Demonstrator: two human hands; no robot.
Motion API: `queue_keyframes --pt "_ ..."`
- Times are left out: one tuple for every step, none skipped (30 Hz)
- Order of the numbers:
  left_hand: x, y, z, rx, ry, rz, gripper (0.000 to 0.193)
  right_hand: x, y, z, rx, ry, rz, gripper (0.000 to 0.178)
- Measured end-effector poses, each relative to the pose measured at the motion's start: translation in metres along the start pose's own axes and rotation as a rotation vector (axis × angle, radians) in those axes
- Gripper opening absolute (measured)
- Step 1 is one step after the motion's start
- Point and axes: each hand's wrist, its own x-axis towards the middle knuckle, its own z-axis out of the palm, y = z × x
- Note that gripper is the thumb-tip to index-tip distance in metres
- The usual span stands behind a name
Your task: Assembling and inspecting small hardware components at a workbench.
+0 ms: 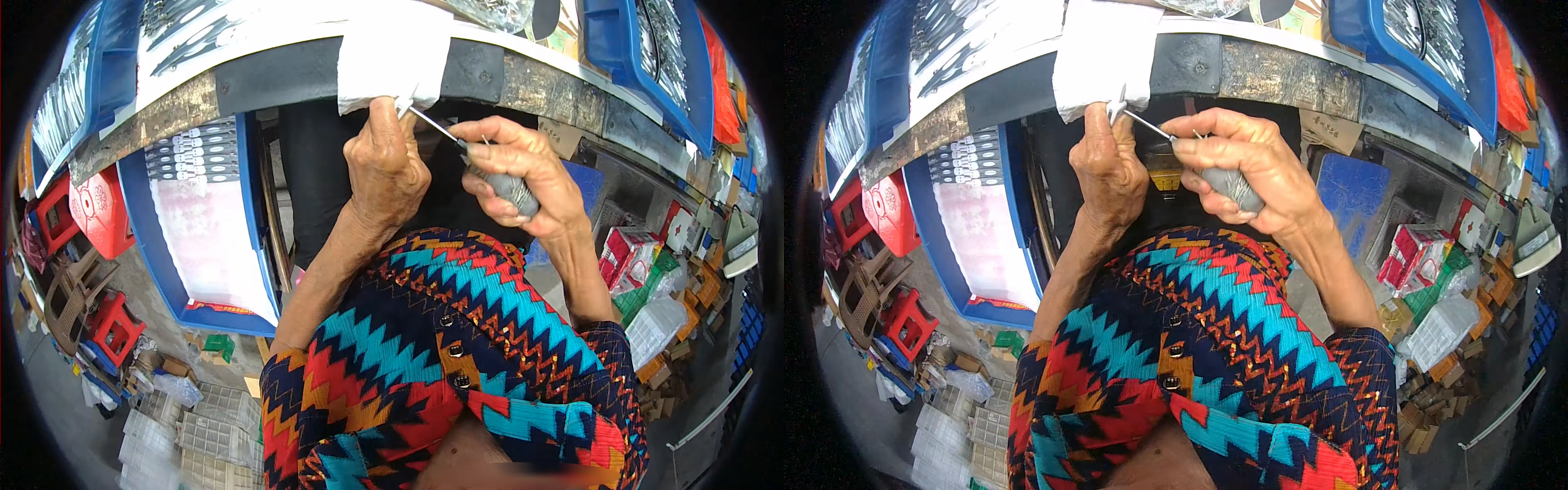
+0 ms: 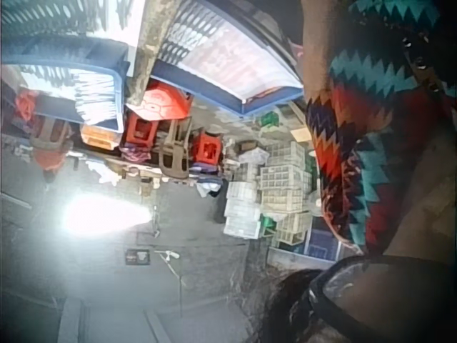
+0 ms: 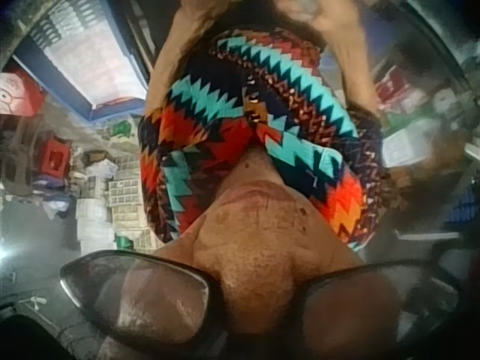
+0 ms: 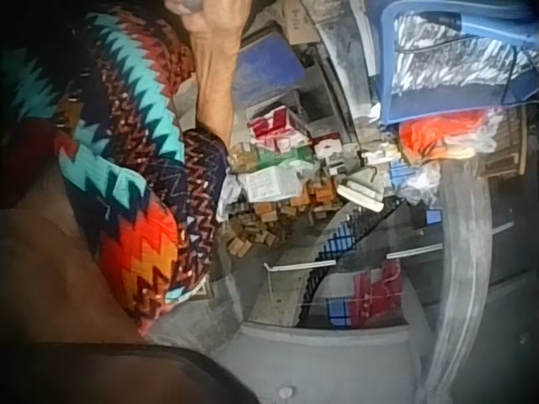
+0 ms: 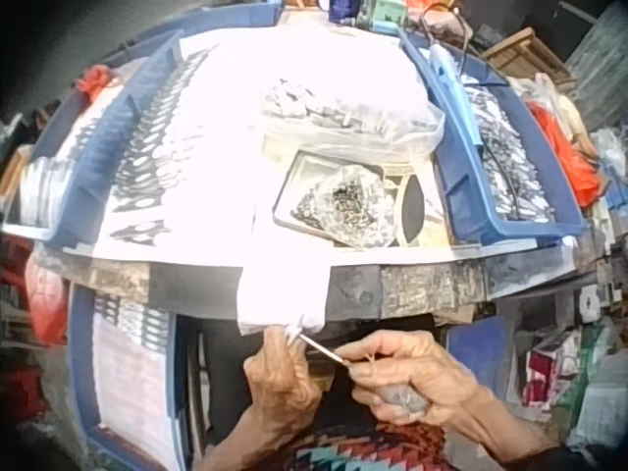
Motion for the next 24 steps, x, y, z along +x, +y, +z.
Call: queue_keyframes --pt "0.001 0.002 -0.001 0.011 -0.015 -0.013 0.010 0.002 0.001 -0.003 0.003 -0.006 -0.009 0.025" --pt "0.002 0.004 -0.003 0.024 -0.029 -0.023 0.011 0.002 0.002 -0.004 0.074 -0.047 -0.005 0.025" --pt "0.002 0.005 -0.003 0.028 -0.028 -0.008 0.011 0.003 0.004 -0.006 0.142 -0.089 -0.003 0.025" --pt "0.002 0.005 -0.003 0.041 -0.028 0.000 0.011 0.004 0.007 -0.009 0.130 -0.114 -0.026 0.025" --pt "0.003 0.004 -0.002 0.053 -0.022 0.010 0.011 0.004 0.008 -0.009 0.125 -0.126 -0.042 0.025" --pt "0.002 0.002 0.000 0.040 -0.007 0.018 0.010 0.005 0.008 -0.008 -0.045 -0.071 -0.118 0.024" --pt "0.001 0.001 -0.001 0.042 0.005 0.036 0.010 0.005 0.008 -0.005 -0.215 -0.012 -0.195 0.024" --pt "0.001 0.001 -0.003 0.022 -0.018 -0.002 0.010 0.003 0.007 -0.001 -0.406 -0.008 -0.292 0.026" --pt "0.001 0.001 -0.005 0.001 -0.040 -0.042 0.009 0.000 0.007 0.001 -0.414 -0.016 -0.304 0.026" --pt "0.002 0.002 -0.005 0.005 -0.027 -0.035 0.009 -0.002 0.007 0.002 -0.549 0.013 -0.357 0.027" --pt "0.002 0.004 -0.006 -0.006 -0.040 -0.040 0.008 -0.004 0.009 0.004 -0.683 0.040 -0.406 0.027" --pt "0.001 0.005 -0.007 -0.016 -0.053 -0.049 0.007 -0.005 0.012 0.001 -0.757 0.052 -0.463 0.028" --pt "0.000 0.006 -0.007 -0.026 -0.067 -0.060 0.006 -0.005 0.014 -0.002 -0.764 0.039 -0.462 0.028" --pt "0.002 0.006 -0.007 -0.019 -0.062 -0.054 0.006 -0.005 0.017 -0.004 -0.759 0.055 -0.507 0.028" --pt "0.001 0.006 -0.007 -0.014 -0.057 -0.059 0.006 -0.006 0.018 -0.004 -0.754 0.072 -0.550 0.028" --pt "0.000 0.005 -0.007 -0.042 -0.049 -0.080 0.006 -0.007 0.019 -0.003 -0.756 0.075 -0.550 0.027" --pt "0.000 0.005 -0.007 -0.070 -0.043 -0.099 0.009 -0.005 0.020 -0.003 -0.756 0.071 -0.548 0.027" --pt "0.000 0.005 -0.007 -0.067 -0.043 -0.101 0.009 -0.003 0.022 -0.004 -0.758 0.053 -0.562 0.027" --pt "0.001 0.006 -0.008 -0.064 -0.024 -0.084 0.009 -0.002 0.024 -0.004 -0.760 0.035 -0.577 0.027" --pt "0.001 0.006 -0.009 -0.063 -0.008 -0.065 0.010 0.000 0.025 -0.004 -0.758 0.037 -0.577 0.027" --pt "0.002 0.007 -0.010 -0.063 -0.010 -0.064 0.010 0.002 0.026 -0.005 -0.758 0.042 -0.590 0.027" --pt "0.002 0.008 -0.010 -0.067 -0.023 -0.079 0.010 0.004 0.027 -0.006 -0.758 0.047 -0.604 0.027" --pt "0.002 0.008 -0.010 -0.065 -0.037 -0.098 0.011 0.007 0.028 -0.009 -0.754 0.044 -0.601 0.027" --pt "0.002 0.007 -0.009 -0.061 -0.039 -0.101 0.011 0.010 0.028 -0.013 -0.723 0.022 -0.587 0.026"
